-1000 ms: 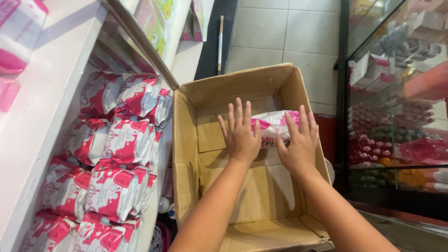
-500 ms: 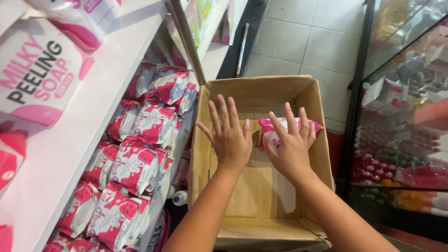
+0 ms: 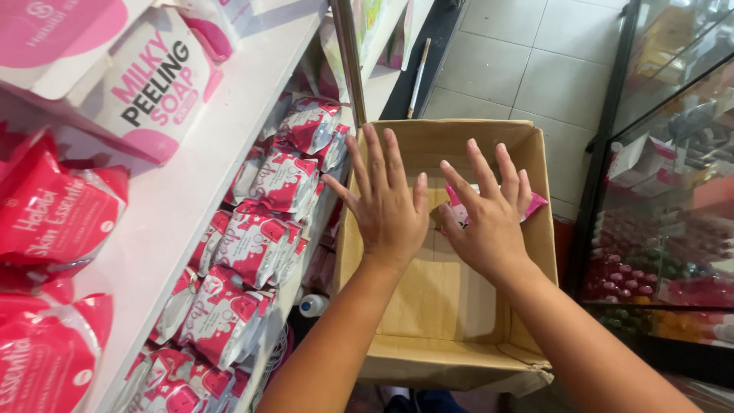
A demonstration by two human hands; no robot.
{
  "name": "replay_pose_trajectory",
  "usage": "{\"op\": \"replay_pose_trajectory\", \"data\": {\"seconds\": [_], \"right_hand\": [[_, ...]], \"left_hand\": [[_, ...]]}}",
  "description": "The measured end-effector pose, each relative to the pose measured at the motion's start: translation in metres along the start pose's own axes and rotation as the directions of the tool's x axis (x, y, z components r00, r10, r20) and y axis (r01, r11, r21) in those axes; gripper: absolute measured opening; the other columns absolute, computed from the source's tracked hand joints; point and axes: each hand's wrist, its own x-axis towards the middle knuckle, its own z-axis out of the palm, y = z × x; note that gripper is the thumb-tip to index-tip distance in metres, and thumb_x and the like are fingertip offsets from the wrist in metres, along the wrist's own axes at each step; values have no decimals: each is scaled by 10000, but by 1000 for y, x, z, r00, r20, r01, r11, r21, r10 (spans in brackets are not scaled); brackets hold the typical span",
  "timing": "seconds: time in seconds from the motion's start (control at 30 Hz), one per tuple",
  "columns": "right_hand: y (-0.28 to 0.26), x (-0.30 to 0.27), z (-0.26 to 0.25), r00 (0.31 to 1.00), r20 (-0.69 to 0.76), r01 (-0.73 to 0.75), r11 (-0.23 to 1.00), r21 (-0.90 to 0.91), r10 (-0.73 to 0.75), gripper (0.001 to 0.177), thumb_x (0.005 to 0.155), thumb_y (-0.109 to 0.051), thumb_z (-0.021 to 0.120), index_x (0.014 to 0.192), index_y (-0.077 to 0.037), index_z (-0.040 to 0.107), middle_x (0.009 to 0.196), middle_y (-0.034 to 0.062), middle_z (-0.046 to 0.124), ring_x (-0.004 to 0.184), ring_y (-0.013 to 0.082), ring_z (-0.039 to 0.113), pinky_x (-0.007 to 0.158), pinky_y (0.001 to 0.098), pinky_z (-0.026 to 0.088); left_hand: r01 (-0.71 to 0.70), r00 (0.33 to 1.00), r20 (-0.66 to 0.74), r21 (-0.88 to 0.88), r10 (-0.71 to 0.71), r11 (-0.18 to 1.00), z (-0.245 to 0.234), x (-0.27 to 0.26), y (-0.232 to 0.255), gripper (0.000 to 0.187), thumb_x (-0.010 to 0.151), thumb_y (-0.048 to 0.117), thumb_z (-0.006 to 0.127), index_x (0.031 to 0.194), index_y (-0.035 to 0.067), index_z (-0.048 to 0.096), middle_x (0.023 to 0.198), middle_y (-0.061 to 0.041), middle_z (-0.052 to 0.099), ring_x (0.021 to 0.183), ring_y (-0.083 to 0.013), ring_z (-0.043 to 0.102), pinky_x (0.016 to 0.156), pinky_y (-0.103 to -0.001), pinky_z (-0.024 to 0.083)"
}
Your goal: The person removes packages of Milky Peeling Soap from a shelf and places them into a cardboard box. They then use a gray cloth to wipe the shelf surface before continuing to pack more soap packages into the box.
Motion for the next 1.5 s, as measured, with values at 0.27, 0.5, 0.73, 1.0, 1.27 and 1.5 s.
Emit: {"op": "replay_pose_trajectory", "data": {"seconds": [0.27,0.5,0.73,1.0,1.27,1.5], "right_hand": [[-19,11,-13,995,4,96,995,-21,-96,575,838,-245,750,1405,-233,654,1658,99,362,1554,410,188,1222,617,102],[-5,37,-32,953,64,296,955,29,-297,553,838,-255,735,1386,-252,658,1650,78,368,1553,400,204,1221,604,101],[14,54,-58,863,148,464,874,147,-483,580,811,-248,737,1385,-274,657,1641,86,364,1532,416,207,1199,611,103],[-15,60,-52,778,106,581,773,256,-620,474,887,-261,708,1359,-239,687,1645,79,392,1549,436,229,1213,622,121],[-68,50,-42,757,93,609,749,260,-647,520,828,-272,731,1347,-254,691,1636,83,381,1521,437,233,1176,651,136],[-117,44,-34,688,48,686,670,283,-724,514,848,-262,727,1359,-247,678,1651,99,373,1534,457,217,1194,663,162]], "left_hand": [[6,1000,-24,70,-4,998,-38,13,1,814,1002,412,599,1635,58,228,1715,-201,120,1599,-427,68,1131,-834,-68],[135,988,-93,133,-124,982,-55,19,25,790,994,396,596,1617,21,287,1706,-207,134,1590,-432,64,1115,-827,-89],[298,950,-166,228,-264,927,-66,12,68,750,1019,392,582,1613,30,304,1704,-207,150,1589,-420,65,1109,-824,-85],[401,913,-197,270,-357,875,-96,-7,78,746,1009,413,535,1595,17,298,1695,-214,123,1583,-399,72,1134,-796,-62],[412,906,-227,288,-357,864,-149,-35,52,750,1014,412,528,1599,4,295,1697,-222,125,1582,-401,83,1156,-785,-42],[462,886,-242,388,-395,798,-186,-65,23,728,1005,405,533,1573,2,321,1686,-236,133,1578,-395,100,1143,-789,-23]]}}
